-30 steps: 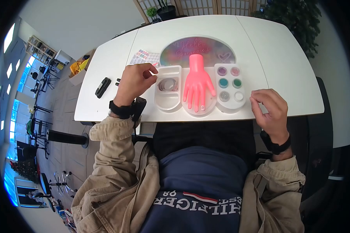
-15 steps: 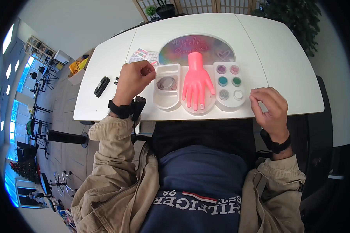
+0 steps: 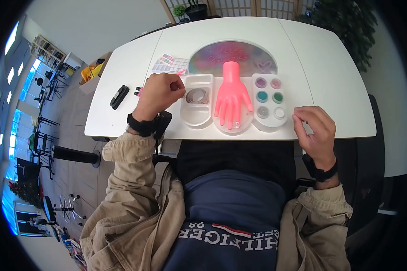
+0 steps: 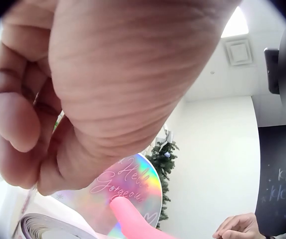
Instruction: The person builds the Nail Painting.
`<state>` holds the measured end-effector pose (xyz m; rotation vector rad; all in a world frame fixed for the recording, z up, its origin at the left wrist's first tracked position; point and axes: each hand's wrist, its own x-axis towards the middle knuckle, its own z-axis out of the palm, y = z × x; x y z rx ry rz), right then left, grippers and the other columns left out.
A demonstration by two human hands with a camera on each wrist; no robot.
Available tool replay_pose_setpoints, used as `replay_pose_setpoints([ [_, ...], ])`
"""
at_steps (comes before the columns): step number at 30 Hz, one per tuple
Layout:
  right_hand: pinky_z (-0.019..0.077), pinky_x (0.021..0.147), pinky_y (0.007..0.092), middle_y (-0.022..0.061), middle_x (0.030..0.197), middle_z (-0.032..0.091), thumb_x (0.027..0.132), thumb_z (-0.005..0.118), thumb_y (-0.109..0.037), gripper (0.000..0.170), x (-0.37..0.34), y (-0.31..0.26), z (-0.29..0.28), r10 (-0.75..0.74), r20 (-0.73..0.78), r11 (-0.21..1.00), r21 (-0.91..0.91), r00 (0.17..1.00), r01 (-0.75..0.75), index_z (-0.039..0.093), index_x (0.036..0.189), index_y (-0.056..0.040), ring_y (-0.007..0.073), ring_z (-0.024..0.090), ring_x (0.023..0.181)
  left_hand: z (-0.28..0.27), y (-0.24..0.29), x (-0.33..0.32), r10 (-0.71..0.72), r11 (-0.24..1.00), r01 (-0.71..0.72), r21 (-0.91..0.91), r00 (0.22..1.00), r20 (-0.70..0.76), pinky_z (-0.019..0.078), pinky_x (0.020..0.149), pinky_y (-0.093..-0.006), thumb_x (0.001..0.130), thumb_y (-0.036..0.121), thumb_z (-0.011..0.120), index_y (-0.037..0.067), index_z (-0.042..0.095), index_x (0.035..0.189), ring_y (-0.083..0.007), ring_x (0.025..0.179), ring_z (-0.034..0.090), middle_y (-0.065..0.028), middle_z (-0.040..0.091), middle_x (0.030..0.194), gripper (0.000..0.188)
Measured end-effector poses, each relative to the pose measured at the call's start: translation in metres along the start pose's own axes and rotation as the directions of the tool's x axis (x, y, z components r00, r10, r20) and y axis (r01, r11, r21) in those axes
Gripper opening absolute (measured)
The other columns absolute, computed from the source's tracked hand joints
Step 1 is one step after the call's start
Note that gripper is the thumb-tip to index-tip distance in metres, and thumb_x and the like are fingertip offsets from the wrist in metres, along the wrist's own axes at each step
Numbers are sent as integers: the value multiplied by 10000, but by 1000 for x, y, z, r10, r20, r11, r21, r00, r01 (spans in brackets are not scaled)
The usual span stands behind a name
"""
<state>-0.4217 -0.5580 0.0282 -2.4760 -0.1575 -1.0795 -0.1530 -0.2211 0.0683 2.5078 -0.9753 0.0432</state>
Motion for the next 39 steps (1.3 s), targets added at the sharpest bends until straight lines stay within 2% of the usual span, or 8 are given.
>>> replay_pose_setpoints([
  [15,593,701,332,149,996,795,879,814,103,143,-1,2,1,-4,14,1000,10,1000,4,766,994,33,263,750,824,11,-11,4,-47,998,51,-31,991,122,604,754,-399,837,175,906,51,864,919,-293,765,780,-126,810,826,155],
  [21,597,705,333,151,1006,794,879,813,109,151,-2,1,0,4,15,1000,19,1000,-4,758,997,32,267,753,832,-20,-42,4,57,997,-67,-45,980,-188,598,721,-383,877,169,891,58,891,1004,-256,734,768,-131,828,889,168],
  [23,597,705,331,151,1009,793,880,813,109,152,0,1,0,4,16,1000,11,1000,-4,756,998,31,267,754,835,-44,-45,-3,-33,999,20,-49,963,-266,585,697,-350,913,181,887,54,890,1022,-203,716,749,-116,834,904,167],
  [24,597,704,330,150,1009,793,880,813,109,152,0,1,0,3,17,1000,10,1000,-3,756,999,32,267,754,836,-53,-48,-5,-71,997,55,-61,949,-307,606,738,-378,890,204,888,75,892,981,-276,774,786,-121,839,900,158],
  [27,595,702,328,150,1011,794,882,813,108,153,-1,2,-1,1,11,1000,6,1000,-1,755,1001,33,265,754,836,-70,-66,-12,-181,983,162,-85,924,-335,588,711,-351,915,222,886,87,896,1014,-222,732,770,-88,837,877,168],
  [31,591,697,322,148,1009,797,887,811,105,148,-2,2,-2,19,0,1000,3,1000,-19,756,1003,31,254,753,831,-72,-84,-13,-243,970,233,-70,907,-343,575,696,-313,958,241,888,77,891,1096,-148,723,740,-69,829,883,215],
  [36,584,690,317,148,1007,799,896,807,99,139,0,3,-1,14,-2,1000,-8,1000,-14,761,1006,27,247,750,821,-35,-95,6,-109,991,93,-92,975,-194,625,763,-351,948,218,885,33,841,1199,-190,829,794,-118,840,962,315],
  [39,584,690,319,150,1007,799,897,809,94,136,-1,3,-1,19,6,1000,-5,1000,-19,761,1005,27,248,749,819,1,-94,25,-115,993,115,-4,989,-97,634,825,-400,915,279,909,24,820,1193,-276,908,812,-146,839,1030,388],
])
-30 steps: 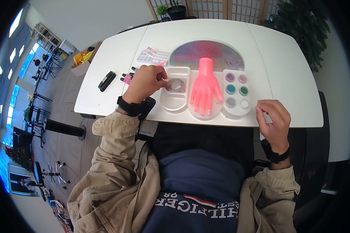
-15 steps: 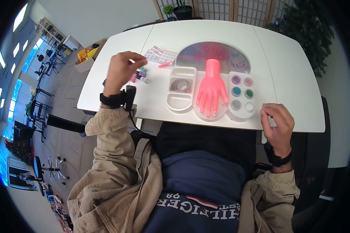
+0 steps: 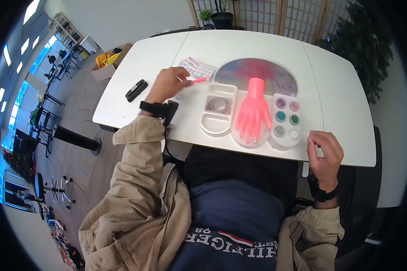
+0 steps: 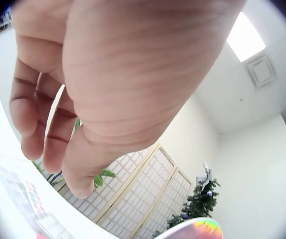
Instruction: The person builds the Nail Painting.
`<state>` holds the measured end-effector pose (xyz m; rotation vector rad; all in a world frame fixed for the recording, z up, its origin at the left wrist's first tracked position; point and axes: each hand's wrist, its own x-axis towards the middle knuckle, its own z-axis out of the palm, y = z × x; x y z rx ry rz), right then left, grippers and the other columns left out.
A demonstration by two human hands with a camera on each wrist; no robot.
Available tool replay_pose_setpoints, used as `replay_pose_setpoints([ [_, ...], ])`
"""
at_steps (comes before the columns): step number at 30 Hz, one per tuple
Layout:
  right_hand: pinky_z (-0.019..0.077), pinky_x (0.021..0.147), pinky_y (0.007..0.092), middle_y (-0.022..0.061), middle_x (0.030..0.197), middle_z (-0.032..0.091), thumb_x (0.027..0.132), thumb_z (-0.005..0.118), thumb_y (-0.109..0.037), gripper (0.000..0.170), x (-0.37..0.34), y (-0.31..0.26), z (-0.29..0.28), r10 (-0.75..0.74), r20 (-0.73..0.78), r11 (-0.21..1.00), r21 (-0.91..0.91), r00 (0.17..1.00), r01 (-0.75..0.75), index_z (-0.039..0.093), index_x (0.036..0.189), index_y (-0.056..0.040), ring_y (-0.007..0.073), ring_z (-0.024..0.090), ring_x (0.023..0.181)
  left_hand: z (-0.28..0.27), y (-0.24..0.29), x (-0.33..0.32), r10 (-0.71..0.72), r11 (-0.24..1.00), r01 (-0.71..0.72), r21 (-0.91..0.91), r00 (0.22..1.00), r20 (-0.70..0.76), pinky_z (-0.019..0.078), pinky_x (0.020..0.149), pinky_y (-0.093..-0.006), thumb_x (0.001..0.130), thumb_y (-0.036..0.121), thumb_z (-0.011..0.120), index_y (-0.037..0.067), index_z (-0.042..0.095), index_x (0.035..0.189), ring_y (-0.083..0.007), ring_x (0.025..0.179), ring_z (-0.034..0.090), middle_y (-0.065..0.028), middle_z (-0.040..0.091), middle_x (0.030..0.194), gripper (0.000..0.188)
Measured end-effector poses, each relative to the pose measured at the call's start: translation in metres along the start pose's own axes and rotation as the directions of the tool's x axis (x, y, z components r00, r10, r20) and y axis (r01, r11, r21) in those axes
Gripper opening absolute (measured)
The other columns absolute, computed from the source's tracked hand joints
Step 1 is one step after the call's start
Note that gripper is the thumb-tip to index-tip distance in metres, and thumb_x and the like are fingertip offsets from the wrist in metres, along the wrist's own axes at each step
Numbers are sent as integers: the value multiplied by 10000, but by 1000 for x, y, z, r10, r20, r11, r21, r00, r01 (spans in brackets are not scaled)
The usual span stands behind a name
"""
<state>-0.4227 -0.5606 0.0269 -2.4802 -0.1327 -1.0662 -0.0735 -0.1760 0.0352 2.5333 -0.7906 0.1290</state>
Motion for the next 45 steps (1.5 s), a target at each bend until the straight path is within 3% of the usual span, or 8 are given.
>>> replay_pose_setpoints([
  [3,589,695,323,153,1005,797,892,812,94,140,0,1,-1,3,3,1000,1,1000,-3,759,1004,30,250,752,822,37,2,17,-62,993,59,104,998,31,626,928,-471,852,396,946,1,759,1197,-384,1051,793,-203,817,1097,557],
  [7,597,700,327,156,999,794,884,810,102,147,0,1,0,-11,-2,1000,11,1000,11,758,1003,35,254,755,826,57,23,27,-133,984,137,115,990,-43,630,895,-524,804,459,976,-110,563,1317,-482,1026,780,-316,778,1069,869],
  [16,582,687,327,150,992,794,882,811,104,145,1,1,-1,-14,-4,1000,10,1000,14,759,997,33,249,749,817,75,21,41,-122,974,139,178,988,-99,633,900,-524,782,385,961,-111,515,1291,-492,1008,770,-316,763,1048,839],
  [23,590,720,366,161,977,789,858,808,121,165,4,-3,-1,-46,-24,999,9,999,46,754,987,34,305,748,806,28,21,10,-83,997,83,-7,980,-181,598,1002,-539,730,174,949,-35,421,1507,-534,1158,697,-371,654,1275,962],
  [26,593,727,371,160,976,789,852,810,122,169,4,-2,0,-53,-21,999,6,998,53,755,985,32,311,753,812,7,16,-3,-32,999,38,20,972,-234,596,986,-540,739,163,937,-16,411,1533,-519,1122,695,-342,658,1255,969],
  [31,596,729,372,159,977,791,848,813,120,171,4,-3,0,-53,-16,999,1,998,53,756,981,28,311,762,826,-30,12,-27,34,999,-24,35,956,-292,622,801,-385,745,120,979,13,466,1540,-261,879,708,-190,702,1145,951],
  [40,606,744,368,160,981,794,841,820,113,175,4,-5,3,-74,-11,997,6,997,74,769,983,24,316,776,846,-48,38,-55,325,857,-289,-426,946,13,597,966,-346,812,94,987,38,548,1548,-188,1206,685,-104,724,1326,858],
  [45,618,756,376,160,983,796,839,826,108,176,3,-2,3,-92,-3,996,-12,996,92,772,981,18,318,786,865,-14,45,-51,397,813,-320,-487,915,63,589,950,-346,841,159,978,79,646,1453,-186,1196,692,-54,728,1336,701],
])
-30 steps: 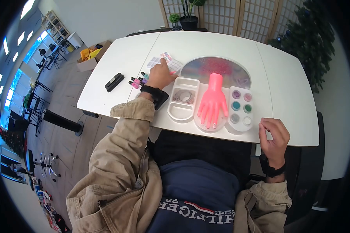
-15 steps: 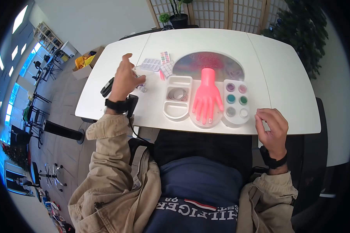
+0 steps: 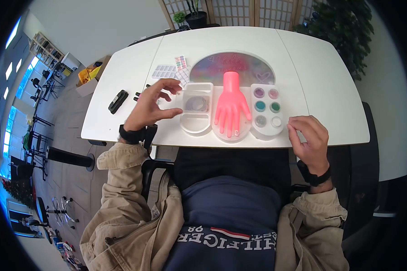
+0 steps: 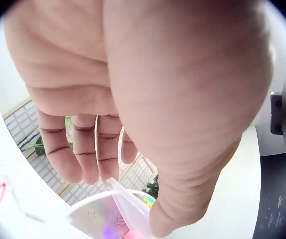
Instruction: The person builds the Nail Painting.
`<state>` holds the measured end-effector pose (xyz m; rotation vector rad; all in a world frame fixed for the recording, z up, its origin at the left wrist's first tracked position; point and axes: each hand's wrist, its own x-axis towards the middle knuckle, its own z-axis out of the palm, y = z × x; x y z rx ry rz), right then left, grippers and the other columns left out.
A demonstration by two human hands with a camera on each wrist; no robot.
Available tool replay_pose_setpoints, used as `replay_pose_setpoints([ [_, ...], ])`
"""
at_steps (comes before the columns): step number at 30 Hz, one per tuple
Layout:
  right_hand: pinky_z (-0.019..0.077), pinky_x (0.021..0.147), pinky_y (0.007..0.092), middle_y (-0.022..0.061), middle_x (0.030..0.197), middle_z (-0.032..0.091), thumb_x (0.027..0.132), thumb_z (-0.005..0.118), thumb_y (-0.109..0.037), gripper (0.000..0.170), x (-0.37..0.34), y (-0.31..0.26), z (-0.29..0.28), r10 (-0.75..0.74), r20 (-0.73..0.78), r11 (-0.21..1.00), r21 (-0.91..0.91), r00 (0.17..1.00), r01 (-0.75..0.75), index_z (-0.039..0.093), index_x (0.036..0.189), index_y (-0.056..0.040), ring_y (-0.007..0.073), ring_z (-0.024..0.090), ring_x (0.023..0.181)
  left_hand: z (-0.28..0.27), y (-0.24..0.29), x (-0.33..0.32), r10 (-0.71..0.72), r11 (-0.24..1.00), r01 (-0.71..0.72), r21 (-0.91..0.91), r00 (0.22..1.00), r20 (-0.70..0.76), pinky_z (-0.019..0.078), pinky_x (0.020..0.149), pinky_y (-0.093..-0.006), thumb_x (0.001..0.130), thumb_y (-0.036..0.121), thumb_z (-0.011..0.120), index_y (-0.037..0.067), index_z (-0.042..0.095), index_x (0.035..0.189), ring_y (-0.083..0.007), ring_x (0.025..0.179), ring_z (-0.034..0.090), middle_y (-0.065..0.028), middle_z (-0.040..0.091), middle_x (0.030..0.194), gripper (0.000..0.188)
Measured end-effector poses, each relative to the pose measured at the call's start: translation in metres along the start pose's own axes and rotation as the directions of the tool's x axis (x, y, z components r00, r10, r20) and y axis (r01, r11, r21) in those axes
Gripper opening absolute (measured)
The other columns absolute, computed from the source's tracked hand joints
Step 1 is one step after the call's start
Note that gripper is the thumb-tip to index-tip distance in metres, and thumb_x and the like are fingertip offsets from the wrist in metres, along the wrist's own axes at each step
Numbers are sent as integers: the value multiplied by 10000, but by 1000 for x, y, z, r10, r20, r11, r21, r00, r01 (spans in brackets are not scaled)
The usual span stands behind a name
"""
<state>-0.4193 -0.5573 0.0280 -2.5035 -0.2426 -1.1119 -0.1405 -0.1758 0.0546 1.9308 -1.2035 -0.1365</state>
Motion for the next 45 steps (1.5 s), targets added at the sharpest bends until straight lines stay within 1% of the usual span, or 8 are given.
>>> replay_pose_setpoints([
  [10,619,744,372,161,988,796,836,822,120,182,2,-2,-1,-12,24,1000,5,1000,12,770,979,21,320,789,866,16,-23,5,93,979,-111,171,989,114,587,927,-383,868,191,942,86,742,1378,-251,1163,684,-75,687,1361,558],
  [16,620,741,381,166,972,793,841,822,117,175,3,-3,-1,-23,32,1000,8,999,22,769,981,26,326,787,856,18,-18,4,13,988,-29,149,994,107,580,987,-399,888,254,942,73,768,1336,-290,1230,674,-103,691,1361,513],
  [19,616,733,382,166,965,793,839,826,113,174,2,-4,0,-21,36,1000,11,999,21,769,978,26,325,781,843,27,-19,4,146,941,-154,300,988,49,559,1047,-429,896,313,941,89,779,1303,-345,1234,666,-123,702,1341,492],
  [22,609,721,380,165,968,793,837,828,111,179,4,-5,0,-34,47,999,9,998,34,769,982,24,322,774,829,33,-15,9,153,907,-161,390,987,50,542,1075,-473,915,360,921,110,787,1277,-378,1224,644,-126,711,1305,460],
  [28,603,714,378,163,975,791,839,829,108,180,6,-9,1,-62,63,998,-4,996,62,764,980,18,321,769,828,37,-5,8,127,866,-155,476,988,91,569,1012,-471,946,390,881,152,800,1306,-350,1182,624,-95,692,1259,438],
  [39,591,670,367,143,972,789,777,849,105,224,45,-52,2,-262,128,965,33,957,260,751,953,7,300,758,782,37,-15,10,60,929,-85,361,995,80,520,1112,-454,925,392,905,151,794,1333,-355,1252,599,-96,702,1286,487],
  [42,588,662,365,147,972,791,768,852,111,239,66,-62,1,-327,108,945,41,939,324,753,960,8,297,758,775,33,-20,11,206,912,-207,355,978,43,573,1024,-432,949,364,896,132,780,1346,-327,1188,653,-106,714,1273,475],
  [45,590,668,361,153,971,795,772,858,114,243,92,-65,-2,-368,65,930,22,928,367,758,970,14,297,762,783,13,-23,18,100,964,-75,256,991,-86,625,883,-401,979,315,875,109,765,1359,-286,1093,712,-114,732,1261,445],
])
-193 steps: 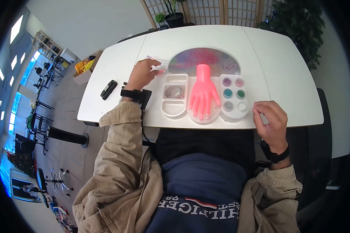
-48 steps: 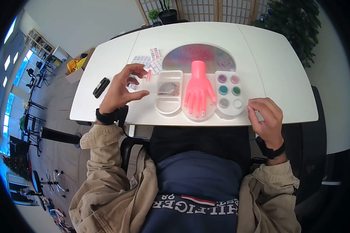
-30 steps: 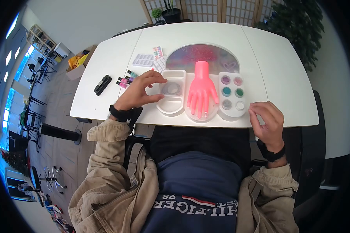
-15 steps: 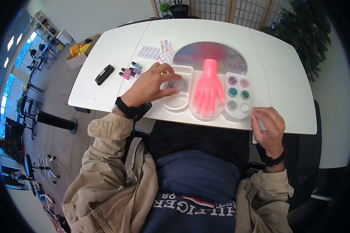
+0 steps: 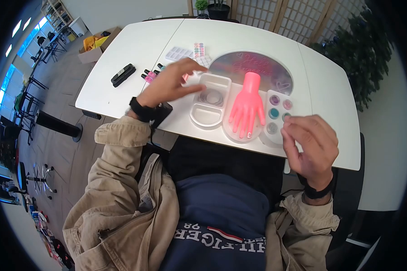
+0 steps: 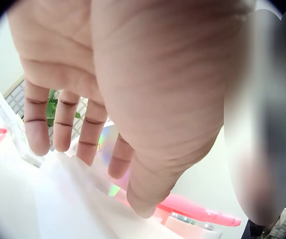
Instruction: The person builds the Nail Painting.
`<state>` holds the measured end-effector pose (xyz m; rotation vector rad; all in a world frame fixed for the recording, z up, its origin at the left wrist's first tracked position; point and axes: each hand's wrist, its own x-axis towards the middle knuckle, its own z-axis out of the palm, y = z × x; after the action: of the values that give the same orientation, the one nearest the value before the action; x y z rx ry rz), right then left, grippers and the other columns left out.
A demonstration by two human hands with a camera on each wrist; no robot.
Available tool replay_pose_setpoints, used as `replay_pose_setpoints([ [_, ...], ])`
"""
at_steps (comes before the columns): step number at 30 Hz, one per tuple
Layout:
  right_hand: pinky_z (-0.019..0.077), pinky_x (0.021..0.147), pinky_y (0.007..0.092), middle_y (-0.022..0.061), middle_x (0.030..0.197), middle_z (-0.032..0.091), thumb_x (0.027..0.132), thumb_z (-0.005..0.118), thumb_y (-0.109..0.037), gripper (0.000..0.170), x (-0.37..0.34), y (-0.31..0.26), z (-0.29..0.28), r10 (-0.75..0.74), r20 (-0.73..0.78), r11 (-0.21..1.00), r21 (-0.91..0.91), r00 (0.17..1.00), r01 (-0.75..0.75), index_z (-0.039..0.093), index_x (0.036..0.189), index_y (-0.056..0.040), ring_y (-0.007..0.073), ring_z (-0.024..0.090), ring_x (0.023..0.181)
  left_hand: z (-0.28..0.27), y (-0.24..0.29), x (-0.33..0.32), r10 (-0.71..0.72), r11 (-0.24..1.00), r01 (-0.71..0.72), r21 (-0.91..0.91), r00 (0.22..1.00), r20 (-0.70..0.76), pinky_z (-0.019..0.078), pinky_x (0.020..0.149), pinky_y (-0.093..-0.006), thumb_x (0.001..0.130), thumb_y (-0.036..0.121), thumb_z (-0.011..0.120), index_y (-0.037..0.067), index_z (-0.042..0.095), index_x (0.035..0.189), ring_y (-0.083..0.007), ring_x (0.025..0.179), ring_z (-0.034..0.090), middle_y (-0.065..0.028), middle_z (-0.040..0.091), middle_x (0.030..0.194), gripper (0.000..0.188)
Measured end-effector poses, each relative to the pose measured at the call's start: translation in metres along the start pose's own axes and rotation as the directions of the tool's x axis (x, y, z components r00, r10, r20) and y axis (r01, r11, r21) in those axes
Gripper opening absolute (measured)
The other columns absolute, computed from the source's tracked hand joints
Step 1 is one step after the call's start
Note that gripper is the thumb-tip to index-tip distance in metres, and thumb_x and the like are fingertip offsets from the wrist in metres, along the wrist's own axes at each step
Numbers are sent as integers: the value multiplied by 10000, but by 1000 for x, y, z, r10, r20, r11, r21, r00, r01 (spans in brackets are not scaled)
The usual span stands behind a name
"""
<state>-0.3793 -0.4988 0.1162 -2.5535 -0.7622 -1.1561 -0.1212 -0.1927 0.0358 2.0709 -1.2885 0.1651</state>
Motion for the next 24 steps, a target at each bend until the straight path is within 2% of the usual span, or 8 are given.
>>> replay_pose_setpoints([
  [1,591,672,360,155,969,797,775,860,114,243,7,2,-2,-9,-17,1000,-11,1000,9,761,974,16,297,764,787,-8,-11,6,-22,997,27,67,997,-78,637,766,-379,988,281,867,92,767,1344,-246,1015,746,-118,743,1245,416],
  [4,600,686,363,164,958,795,785,869,109,230,25,7,-6,15,-81,999,-30,997,-18,763,971,25,302,767,792,-33,-56,26,-241,946,285,152,937,-254,643,832,-376,995,261,838,26,794,1274,-262,934,802,-158,813,1198,367],
  [7,606,715,359,154,947,792,808,866,94,199,33,11,-4,70,-91,998,5,993,-70,769,962,13,297,775,820,-44,-121,41,-429,828,468,307,883,-189,631,928,-429,968,424,838,7,756,1333,-339,1052,801,-193,809,1219,559],
  [11,604,716,373,129,928,777,806,866,66,179,38,9,12,99,-12,993,71,995,-98,762,928,-12,311,763,819,-38,-136,53,-628,660,588,467,773,-85,599,1038,-477,892,642,850,-50,729,1342,-431,1208,761,-270,790,1269,834],
  [14,581,672,388,103,893,755,798,877,35,173,37,4,31,89,21,986,139,996,-91,754,904,-26,301,729,770,-24,-134,56,-689,614,608,503,724,-35,600,1058,-483,828,685,889,-57,745,1281,-426,1214,755,-270,789,1274,881],
  [18,557,636,384,75,861,736,809,882,2,160,34,-1,41,66,72,982,173,995,-78,754,896,-38,273,700,726,-22,-136,63,-693,607,590,532,721,-10,599,1064,-476,780,666,947,-32,728,1304,-418,1242,747,-275,781,1289,899],
  [21,558,637,385,73,861,731,815,879,-2,155,32,-1,41,73,87,982,166,994,-86,754,898,-40,274,699,731,-25,-128,61,-702,597,646,475,708,-81,600,1058,-484,780,531,992,-37,707,1324,-424,1225,747,-261,777,1280,836],
  [24,561,643,387,71,870,732,816,878,-3,156,30,1,42,59,80,983,168,995,-71,753,901,-42,275,702,741,-32,-145,54,-575,661,646,381,763,-296,608,1040,-483,780,397,1005,-43,689,1332,-426,1194,749,-235,780,1236,774],
])
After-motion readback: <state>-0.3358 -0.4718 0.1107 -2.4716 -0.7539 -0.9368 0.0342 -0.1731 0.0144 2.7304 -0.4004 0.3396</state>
